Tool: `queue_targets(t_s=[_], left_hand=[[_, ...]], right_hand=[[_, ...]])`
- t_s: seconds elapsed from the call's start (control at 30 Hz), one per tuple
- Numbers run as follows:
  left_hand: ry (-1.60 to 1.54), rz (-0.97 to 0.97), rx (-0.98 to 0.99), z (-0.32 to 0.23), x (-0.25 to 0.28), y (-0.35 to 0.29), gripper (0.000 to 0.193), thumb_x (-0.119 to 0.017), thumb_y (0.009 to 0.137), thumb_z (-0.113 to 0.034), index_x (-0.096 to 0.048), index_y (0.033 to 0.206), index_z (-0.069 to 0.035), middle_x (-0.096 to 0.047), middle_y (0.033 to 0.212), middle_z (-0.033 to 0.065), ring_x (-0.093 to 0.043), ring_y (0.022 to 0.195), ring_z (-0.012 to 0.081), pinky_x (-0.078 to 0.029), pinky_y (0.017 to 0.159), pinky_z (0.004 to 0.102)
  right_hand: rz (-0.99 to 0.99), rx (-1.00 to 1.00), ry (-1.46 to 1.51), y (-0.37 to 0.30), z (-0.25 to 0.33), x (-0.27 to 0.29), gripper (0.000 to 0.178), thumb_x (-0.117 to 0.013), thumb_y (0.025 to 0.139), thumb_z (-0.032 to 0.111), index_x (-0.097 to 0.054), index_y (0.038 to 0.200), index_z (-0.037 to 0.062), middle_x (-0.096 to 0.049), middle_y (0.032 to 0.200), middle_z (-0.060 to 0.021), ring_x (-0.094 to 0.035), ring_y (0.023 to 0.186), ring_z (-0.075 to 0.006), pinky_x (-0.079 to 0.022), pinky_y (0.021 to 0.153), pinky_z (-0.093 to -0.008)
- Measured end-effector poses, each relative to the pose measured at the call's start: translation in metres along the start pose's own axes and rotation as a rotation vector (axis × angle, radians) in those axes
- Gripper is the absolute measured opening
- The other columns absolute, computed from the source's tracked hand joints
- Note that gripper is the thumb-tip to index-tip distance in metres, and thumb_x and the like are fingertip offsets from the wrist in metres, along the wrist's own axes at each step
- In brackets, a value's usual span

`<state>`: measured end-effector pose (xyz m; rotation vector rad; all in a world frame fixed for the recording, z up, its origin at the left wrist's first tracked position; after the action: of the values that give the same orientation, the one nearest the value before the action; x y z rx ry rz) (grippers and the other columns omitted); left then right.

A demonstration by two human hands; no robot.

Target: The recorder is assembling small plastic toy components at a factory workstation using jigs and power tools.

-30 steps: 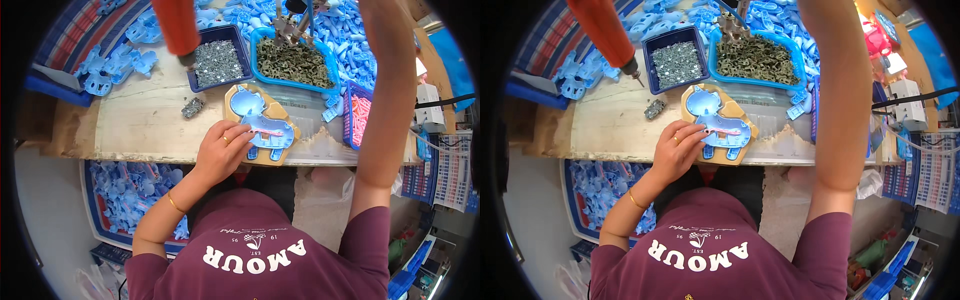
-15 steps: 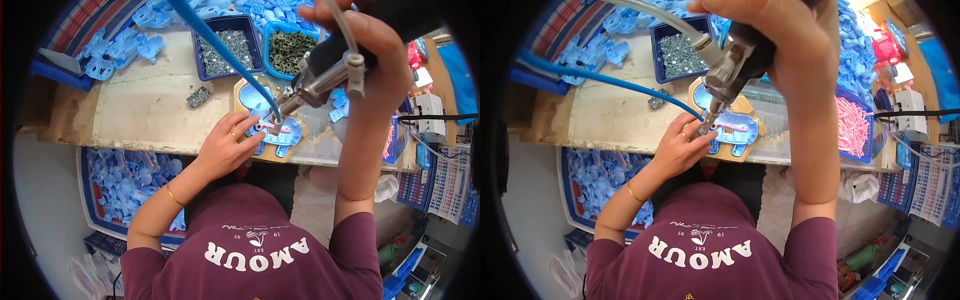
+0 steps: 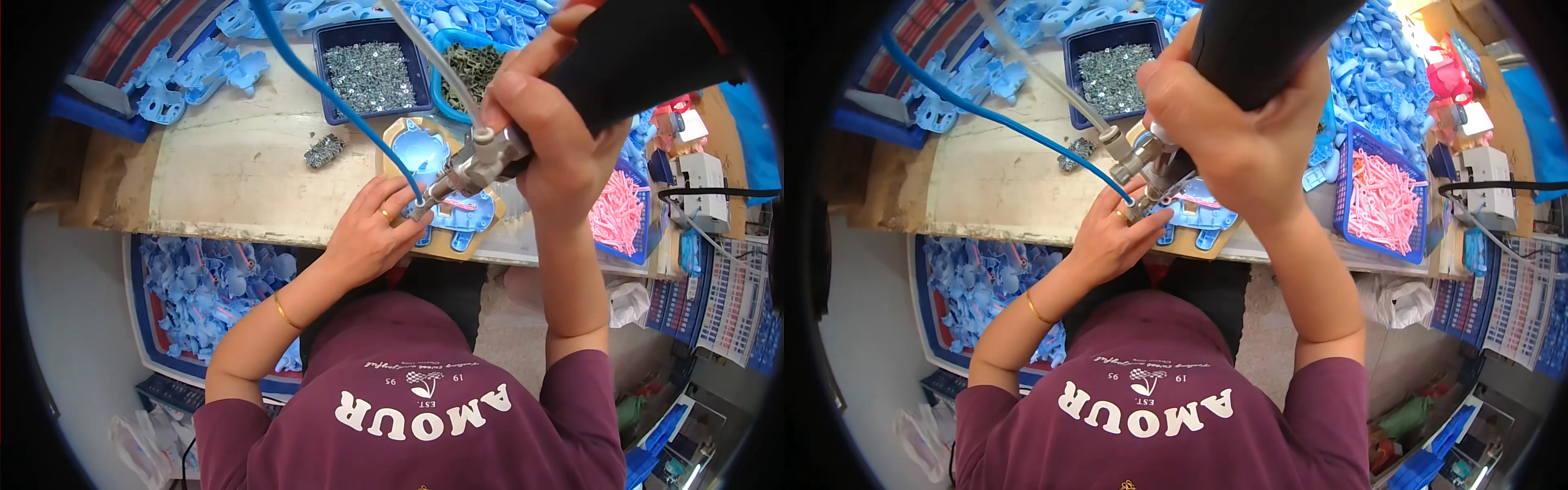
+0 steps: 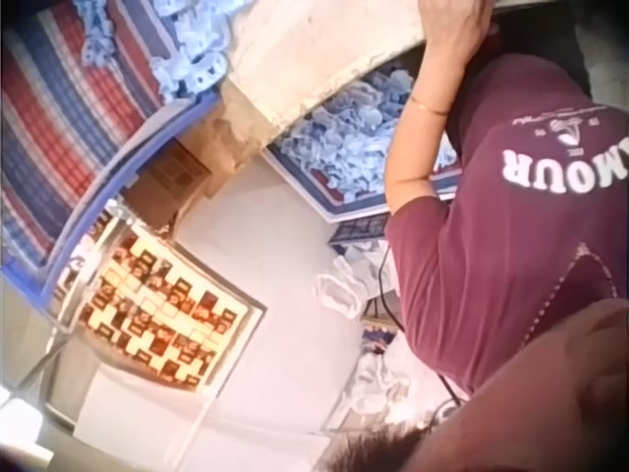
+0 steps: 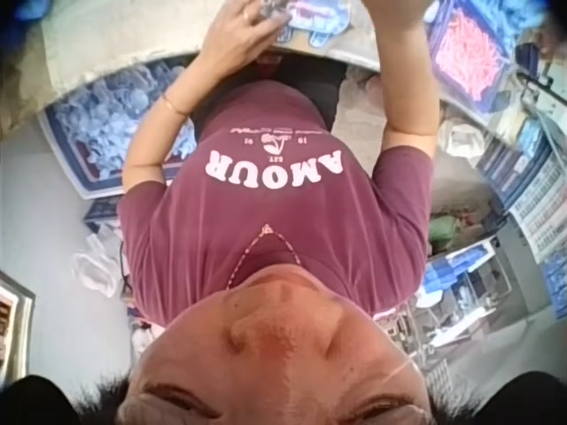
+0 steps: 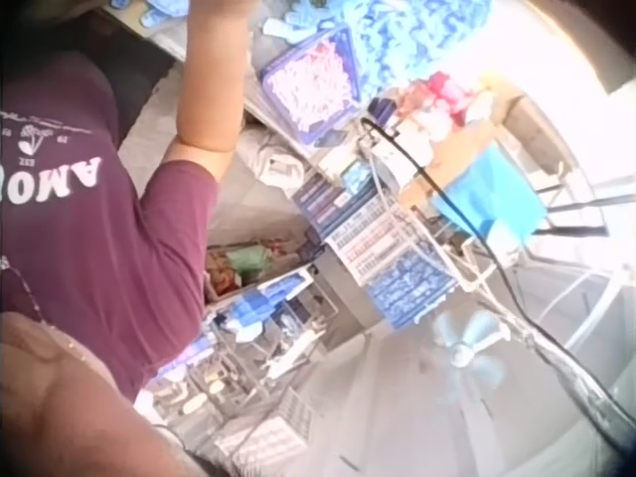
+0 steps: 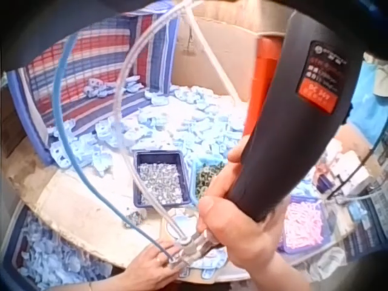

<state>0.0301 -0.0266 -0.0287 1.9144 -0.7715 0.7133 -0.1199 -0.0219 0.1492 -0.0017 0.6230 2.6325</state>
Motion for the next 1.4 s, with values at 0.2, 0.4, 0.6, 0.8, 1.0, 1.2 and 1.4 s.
queue_targets(t_s=[0.2,0.4,0.6,0.8,1.0,1.2,1.4], left_hand=[[0.043,-0.049,0.021,-0.003,-0.004,-0.004,0.03,-0.077,0.08,-0.015,-0.068,0.108,-0.013,-0.057,0.124,0.0131,-0.051,0.124,0.0355,-0.044,0.107,0.0522],[0.002,-0.03,-0.002,-0.001,-0.007,0.007,0.025,-0.076,0.08,-0.014,-0.067,0.103,-0.012,-0.059,0.123,0.0107,-0.053,0.123,0.0348,-0.044,0.107,0.0518],[-0.025,-0.006,-0.009,-0.003,0.001,0.015,0.023,-0.076,0.08,-0.012,-0.066,0.1,-0.009,-0.064,0.117,0.0085,-0.056,0.119,0.0338,-0.045,0.104,0.0506],[-0.428,0.103,0.221,-0.009,0.106,0.023,0.016,-0.073,0.077,-0.009,-0.066,0.089,-0.002,-0.068,0.091,0.0114,-0.063,0.09,0.0301,-0.048,0.084,0.0405],[-0.135,0.467,0.741,0.0,0.243,-0.067,0.017,-0.071,0.078,-0.009,-0.068,0.092,0.001,-0.068,0.094,0.0132,-0.06,0.082,0.0269,-0.046,0.074,0.0352],[0.312,0.354,1.093,0.011,0.239,-0.093,0.036,-0.068,0.091,-0.01,-0.062,0.125,0.001,-0.062,0.122,0.0187,-0.062,0.097,0.0333,-0.049,0.087,0.0399],[-0.041,0.422,0.618,0.0,0.175,-0.017,0.042,-0.068,0.088,-0.003,-0.061,0.129,0.0,-0.066,0.125,0.0187,-0.062,0.117,0.0339,-0.046,0.101,0.0388]], right_hand=[[0.011,0.118,-0.133,0.004,-0.016,0.02,0.034,-0.066,0.084,0.003,-0.057,0.116,-0.0022,-0.064,0.082,-0.0065,-0.061,0.068,-0.0129,-0.048,0.062,-0.0254],[-0.141,0.171,-0.182,0.047,0.039,0.031,0.04,-0.067,0.087,0.015,-0.056,0.121,-0.0036,-0.061,0.071,-0.0047,-0.056,0.053,-0.0097,-0.046,0.051,-0.0222],[0.038,0.192,-0.255,0.101,0.053,0.067,0.049,-0.067,0.097,0.043,-0.058,0.12,0.001,-0.064,0.079,-0.005,-0.06,0.064,-0.0101,-0.051,0.058,-0.0233],[0.13,-0.073,-0.24,0.144,-0.034,0.196,0.065,-0.047,0.103,0.057,-0.053,0.136,0.0016,-0.063,0.127,-0.0101,-0.063,0.112,-0.0184,-0.056,0.087,-0.0341],[0.545,-0.511,-1.461,0.098,-0.149,0.307,0.045,-0.071,0.08,0.008,-0.067,0.124,0.0061,-0.071,0.119,-0.0149,-0.069,0.109,-0.0288,-0.054,0.095,-0.0367],[0.383,-0.412,-1.07,0.09,-0.171,0.348,0.045,-0.07,0.09,0.023,-0.064,0.133,0.0108,-0.068,0.125,-0.0115,-0.064,0.111,-0.0238,-0.05,0.095,-0.0353],[0.038,-0.499,-0.519,0.067,-0.116,0.335,0.046,-0.058,0.102,0.03,-0.052,0.148,0.022,-0.061,0.134,-0.0057,-0.055,0.12,-0.0173,-0.047,0.098,-0.0352]])
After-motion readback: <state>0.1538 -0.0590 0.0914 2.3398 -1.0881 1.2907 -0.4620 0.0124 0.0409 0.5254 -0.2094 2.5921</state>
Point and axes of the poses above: each hand's wrist, its own y-axis towards the middle knuckle, its own x-axis out of the back of the hand, z = x × y, the point moved 3 cm from there along y, towards the middle knuckle
